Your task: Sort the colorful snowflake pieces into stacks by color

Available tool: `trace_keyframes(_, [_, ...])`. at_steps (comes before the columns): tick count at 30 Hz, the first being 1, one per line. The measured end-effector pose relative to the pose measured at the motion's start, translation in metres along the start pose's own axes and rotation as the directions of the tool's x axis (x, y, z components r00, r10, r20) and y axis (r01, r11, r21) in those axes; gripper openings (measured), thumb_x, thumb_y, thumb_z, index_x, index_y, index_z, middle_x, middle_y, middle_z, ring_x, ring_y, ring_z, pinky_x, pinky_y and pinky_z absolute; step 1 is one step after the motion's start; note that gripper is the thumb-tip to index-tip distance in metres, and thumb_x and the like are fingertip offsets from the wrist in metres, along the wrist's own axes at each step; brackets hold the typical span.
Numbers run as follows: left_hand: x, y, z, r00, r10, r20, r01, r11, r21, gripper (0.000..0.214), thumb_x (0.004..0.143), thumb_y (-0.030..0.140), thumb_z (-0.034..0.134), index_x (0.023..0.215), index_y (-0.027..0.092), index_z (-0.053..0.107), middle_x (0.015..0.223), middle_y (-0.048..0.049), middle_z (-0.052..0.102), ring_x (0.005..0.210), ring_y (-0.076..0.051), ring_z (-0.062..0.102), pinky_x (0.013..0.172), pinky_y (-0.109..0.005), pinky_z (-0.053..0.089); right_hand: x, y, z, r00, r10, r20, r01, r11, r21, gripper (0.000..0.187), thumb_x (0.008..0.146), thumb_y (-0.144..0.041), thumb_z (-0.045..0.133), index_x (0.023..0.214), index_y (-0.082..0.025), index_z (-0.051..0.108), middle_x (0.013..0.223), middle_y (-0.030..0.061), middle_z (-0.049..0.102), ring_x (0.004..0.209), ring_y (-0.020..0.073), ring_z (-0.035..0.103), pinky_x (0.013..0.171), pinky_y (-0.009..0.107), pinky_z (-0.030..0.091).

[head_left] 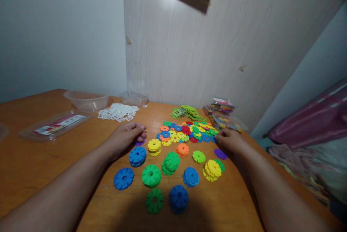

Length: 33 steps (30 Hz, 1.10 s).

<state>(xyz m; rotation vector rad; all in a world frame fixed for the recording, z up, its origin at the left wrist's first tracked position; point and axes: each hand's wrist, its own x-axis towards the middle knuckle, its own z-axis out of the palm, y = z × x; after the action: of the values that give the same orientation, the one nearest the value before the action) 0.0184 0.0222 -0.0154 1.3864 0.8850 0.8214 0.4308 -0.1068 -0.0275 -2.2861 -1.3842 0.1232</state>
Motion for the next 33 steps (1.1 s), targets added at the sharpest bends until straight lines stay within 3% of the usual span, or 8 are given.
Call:
trace_keyframes(4, [-0.001,0.0,0.0,1.0,0.009,-0.005,-0.009,1.0,-0.006,0.026,0.075,0.039,0.068,0.086,0.015,0.061,0.077,-0.0045,0.068,0.063,-0.012,0.058,0.059,-0.023,0.044,-0.001,-0.007,-0.002,0.997,0.031,0.075,-0.024,0.995,-0.093,0.039,0.071,-0.056,0.066,0.07,-0.017,0.061,0.063,0.004,0.064,0.059,0.0158,0.054,0.049,0.024,0.028])
trace_keyframes(7, [-0.001,0.001,0.001,1.0,0.006,-0.016,-0.006,1.0,0.003,0.027,0.074,0.039,0.069,0.085,0.015,0.061,0.077,-0.0051,0.068,0.062,-0.012,0.058,0.058,-0.024,0.044,0.001,-0.008,0.002,0.998,0.029,0.064,-0.024,0.997,-0.079,0.034,0.068,-0.05,0.071,0.068,-0.017,0.059,0.061,0.0022,0.061,0.058,0.0149,0.053,0.05,0.024,0.029])
trace_keyframes(12, [-0.001,0.0,0.001,1.0,0.004,-0.003,-0.004,1.0,-0.002,0.027,0.078,0.04,0.067,0.086,0.015,0.058,0.077,-0.0036,0.066,0.063,-0.01,0.057,0.059,-0.022,0.044,0.005,0.0,0.007,0.996,0.072,0.059,-0.084,0.965,0.249,0.028,0.062,-0.036,0.074,0.058,-0.019,0.051,0.05,-0.0022,0.052,0.05,0.0109,0.044,0.046,0.023,0.025])
trace_keyframes(17, [0.0,-0.001,0.0,1.0,0.006,-0.002,-0.006,1.0,0.004,0.027,0.079,0.039,0.067,0.087,0.015,0.058,0.077,-0.0033,0.066,0.063,-0.01,0.057,0.059,-0.022,0.044,-0.002,-0.005,0.006,0.991,0.064,0.114,-0.107,0.897,0.428,0.031,0.074,-0.048,0.058,0.062,-0.02,0.048,0.047,-0.0044,0.047,0.041,0.0081,0.034,0.041,0.023,0.025])
trace_keyframes(22, [-0.001,0.0,0.001,1.0,0.011,-0.011,-0.011,1.0,0.008,0.027,0.076,0.039,0.068,0.086,0.015,0.059,0.077,-0.0043,0.067,0.062,-0.011,0.057,0.058,-0.023,0.044,-0.009,-0.024,0.013,0.972,-0.034,0.235,-0.127,0.763,0.634,0.036,0.069,-0.05,0.067,0.062,-0.02,0.049,0.044,-0.005,0.047,0.037,0.0062,0.032,0.038,0.022,0.02])
trace_keyframes(28, [-0.001,0.0,0.001,1.0,0.012,0.009,-0.012,1.0,-0.018,0.026,0.077,0.039,0.068,0.086,0.015,0.059,0.075,-0.0032,0.065,0.061,-0.01,0.056,0.058,-0.023,0.043,-0.015,-0.032,0.005,0.959,-0.014,0.282,-0.189,0.708,0.68,0.036,0.067,-0.051,0.069,0.067,-0.02,0.051,0.045,-0.0049,0.048,0.037,0.0067,0.034,0.037,0.021,0.022])
trace_keyframes(33, [0.0,-0.001,0.0,1.0,0.019,0.002,-0.019,1.0,-0.003,0.028,0.077,0.039,0.068,0.086,0.015,0.059,0.076,-0.0045,0.066,0.061,-0.011,0.057,0.057,-0.024,0.043,-0.023,-0.037,-0.01,0.889,-0.132,0.438,-0.171,0.792,0.586,0.034,0.067,-0.048,0.071,0.072,-0.018,0.055,0.052,-0.003,0.053,0.043,0.0075,0.04,0.041,0.021,0.027])
